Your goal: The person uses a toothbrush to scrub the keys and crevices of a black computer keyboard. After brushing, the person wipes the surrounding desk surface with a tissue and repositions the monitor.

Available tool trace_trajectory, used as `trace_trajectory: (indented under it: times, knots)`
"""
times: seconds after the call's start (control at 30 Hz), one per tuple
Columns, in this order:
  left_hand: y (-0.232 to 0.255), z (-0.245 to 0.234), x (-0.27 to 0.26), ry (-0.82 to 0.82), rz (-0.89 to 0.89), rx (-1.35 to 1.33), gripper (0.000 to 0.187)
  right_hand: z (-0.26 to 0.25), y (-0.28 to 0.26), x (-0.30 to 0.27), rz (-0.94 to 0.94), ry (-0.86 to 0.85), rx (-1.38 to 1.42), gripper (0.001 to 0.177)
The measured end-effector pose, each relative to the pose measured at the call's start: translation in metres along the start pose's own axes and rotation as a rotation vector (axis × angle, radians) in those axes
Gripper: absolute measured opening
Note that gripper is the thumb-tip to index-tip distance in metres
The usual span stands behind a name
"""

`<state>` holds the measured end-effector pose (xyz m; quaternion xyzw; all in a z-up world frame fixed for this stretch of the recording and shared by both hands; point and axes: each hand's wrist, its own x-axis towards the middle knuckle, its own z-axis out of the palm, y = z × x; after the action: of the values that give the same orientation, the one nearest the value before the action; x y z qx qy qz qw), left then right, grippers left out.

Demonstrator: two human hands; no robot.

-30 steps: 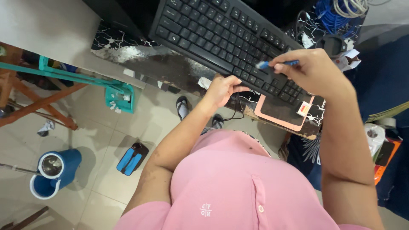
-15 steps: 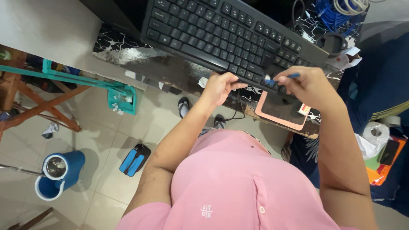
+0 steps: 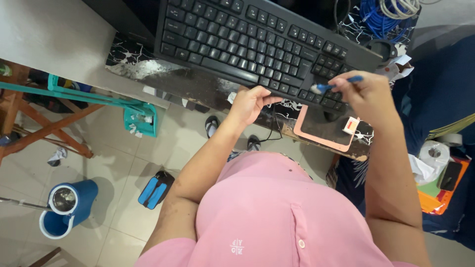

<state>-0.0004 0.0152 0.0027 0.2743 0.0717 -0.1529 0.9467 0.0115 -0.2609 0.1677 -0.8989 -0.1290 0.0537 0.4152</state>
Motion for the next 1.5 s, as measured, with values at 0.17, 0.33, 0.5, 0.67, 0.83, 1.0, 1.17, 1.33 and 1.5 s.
trace_trajectory:
  times: [0.17,0.33,0.5,0.67,0.83,1.0,1.17,1.33,1.5]
  knots:
    - [0.001,0.004,-0.002,0.012,-0.013,0.010,0.019,0.016,-0.004,-0.002,-0.047,-0.028,0.174,0.014]
    - [-0.003,-0.002,0.004,0.019,-0.024,-0.043,0.016,0.010,0.000,0.002,0.008,0.223,0.250,0.017]
    - [-0.003,0.002,0.006,0.023,-0.033,-0.046,0.019,0.024,-0.015,-0.005,-0.039,-0.103,-0.001,0.015]
    - [0.000,0.009,0.005,0.011,-0.041,-0.062,0.020,0.023,-0.015,0.004,0.026,0.272,0.311,0.016]
    - [-0.002,0.008,0.008,0.020,-0.039,-0.071,0.020,0.023,-0.019,-0.001,0.039,0.057,0.161,0.017]
    - [-0.006,0.004,0.011,0.002,-0.027,-0.095,0.019,0.020,-0.012,0.005,0.034,0.293,0.337,0.015]
    - [-0.002,0.006,0.008,0.043,-0.044,-0.079,0.021,-0.010,-0.003,0.001,0.068,-0.117,-0.011,0.013]
    - [-0.003,0.000,0.008,0.037,-0.043,-0.080,0.021,-0.028,0.006,-0.014,0.070,0.148,0.049,0.010]
    - [-0.005,-0.005,0.009,0.054,-0.043,-0.103,0.021,-0.031,0.005,-0.029,-0.119,-0.102,-0.164,0.009]
